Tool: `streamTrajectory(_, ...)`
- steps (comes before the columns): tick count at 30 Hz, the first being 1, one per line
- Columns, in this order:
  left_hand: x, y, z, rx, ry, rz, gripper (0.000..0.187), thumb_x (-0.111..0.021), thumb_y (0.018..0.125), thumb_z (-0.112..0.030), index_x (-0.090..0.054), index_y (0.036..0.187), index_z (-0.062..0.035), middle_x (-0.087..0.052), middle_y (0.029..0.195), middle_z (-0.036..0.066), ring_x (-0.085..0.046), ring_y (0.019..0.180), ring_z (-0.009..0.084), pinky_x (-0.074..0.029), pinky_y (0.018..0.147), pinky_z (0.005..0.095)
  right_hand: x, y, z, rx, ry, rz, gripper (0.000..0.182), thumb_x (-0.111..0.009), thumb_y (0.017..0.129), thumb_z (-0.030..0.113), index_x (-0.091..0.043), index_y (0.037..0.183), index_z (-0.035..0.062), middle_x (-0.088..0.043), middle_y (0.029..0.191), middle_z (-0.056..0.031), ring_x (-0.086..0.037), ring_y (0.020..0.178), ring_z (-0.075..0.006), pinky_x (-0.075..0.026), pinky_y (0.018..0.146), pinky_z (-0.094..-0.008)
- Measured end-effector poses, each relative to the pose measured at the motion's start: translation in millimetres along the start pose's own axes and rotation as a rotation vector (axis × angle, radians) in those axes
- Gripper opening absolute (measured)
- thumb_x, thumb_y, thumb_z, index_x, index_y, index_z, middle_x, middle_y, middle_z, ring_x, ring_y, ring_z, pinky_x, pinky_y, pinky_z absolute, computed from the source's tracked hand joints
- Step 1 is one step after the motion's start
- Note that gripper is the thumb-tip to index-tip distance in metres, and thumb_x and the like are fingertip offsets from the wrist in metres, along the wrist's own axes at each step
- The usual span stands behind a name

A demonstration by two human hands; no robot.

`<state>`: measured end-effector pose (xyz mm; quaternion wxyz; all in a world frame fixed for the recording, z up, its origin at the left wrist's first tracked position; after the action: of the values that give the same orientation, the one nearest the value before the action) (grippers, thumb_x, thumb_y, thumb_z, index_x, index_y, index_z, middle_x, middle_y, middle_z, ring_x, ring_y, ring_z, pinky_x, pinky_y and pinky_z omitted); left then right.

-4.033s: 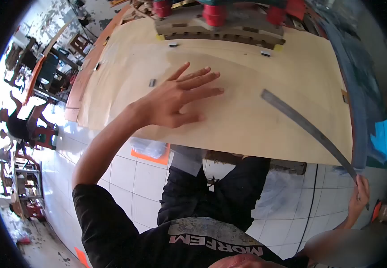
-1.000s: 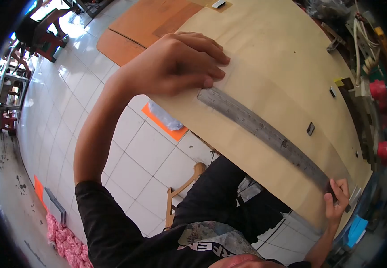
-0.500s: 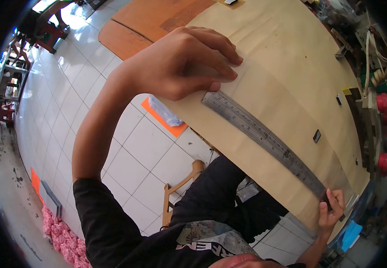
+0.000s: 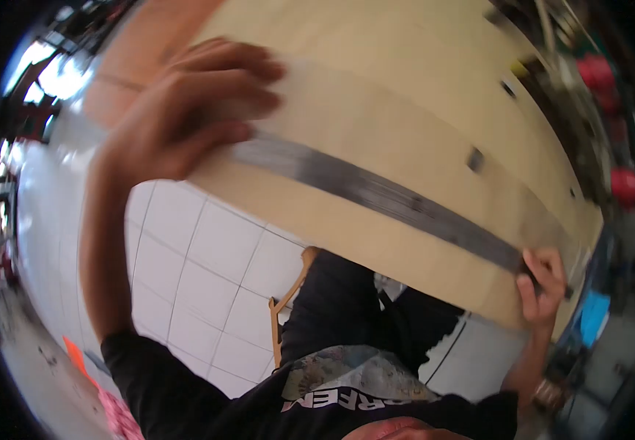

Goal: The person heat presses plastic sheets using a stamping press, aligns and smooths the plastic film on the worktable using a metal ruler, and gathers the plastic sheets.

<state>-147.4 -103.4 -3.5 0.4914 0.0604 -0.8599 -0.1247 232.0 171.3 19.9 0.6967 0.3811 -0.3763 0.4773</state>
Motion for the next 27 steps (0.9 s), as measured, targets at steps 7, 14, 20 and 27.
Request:
streamTrajectory(7,-8.3,12.4,-11.8,0.135,0.020,0.007,0.032,-0.061,0.075,-0.020,-0.062,0.097,0.0024,-0.053,0.123,0.023,-0.042,0.126,0.0387,-0.026,0.108,0.0496,10.9,-0.5,-3.5,-0.002,-0.053,0.004,0.039,-0.073,0.068,0.009,-0.070,0.107,0.0075,-0.056,0.082,-0.0087,-0.053,0.069,-0.0223,-0.044,0.061,-0.0310)
streamTrajectory(14,-11.4,10.1,-7.8,0.198,0.120,0.072,0.031,-0.057,0.083,-0.024,-0.060,0.101,0.0009,-0.049,0.130,0.022,-0.034,0.134,0.0395,-0.020,0.111,0.0517,17.4,-15.6,-10.2,0.078,-0.233,-0.043,0.039,-0.072,0.067,0.007,-0.072,0.106,0.0127,-0.059,0.089,-0.0074,-0.055,0.080,-0.0244,-0.044,0.069,-0.0329)
streamTrajectory(20,-14.3,7.2,-7.1,0.262,0.098,0.090,0.029,-0.054,0.088,-0.026,-0.060,0.102,-0.0015,-0.047,0.134,0.020,-0.032,0.135,0.0395,-0.022,0.110,0.0542,23.4,-24.1,-4.2,0.054,-0.286,-0.044,0.039,-0.070,0.066,0.005,-0.071,0.105,0.0121,-0.060,0.102,-0.0098,-0.057,0.089,-0.0264,-0.048,0.077,-0.0377)
streamTrajectory(27,-15.2,4.8,-4.0,0.261,0.130,0.104,0.034,-0.052,0.091,-0.035,-0.059,0.102,-0.0033,-0.046,0.136,0.019,-0.031,0.135,0.0409,-0.023,0.109,0.0562,0.8,-9.5,27.3,0.257,-0.411,0.087,0.031,-0.060,0.077,0.004,-0.068,0.107,0.0045,-0.062,0.112,-0.0151,-0.061,0.095,-0.0292,-0.052,0.082,-0.0409)
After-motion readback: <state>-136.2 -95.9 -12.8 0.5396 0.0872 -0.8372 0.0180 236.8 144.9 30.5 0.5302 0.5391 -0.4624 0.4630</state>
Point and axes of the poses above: each hand's wrist, its own y-axis towards the middle knuckle, its own x-axis out of the back of the hand, z = x × y, the point moved 4 cm from there along y, towards the middle knuckle
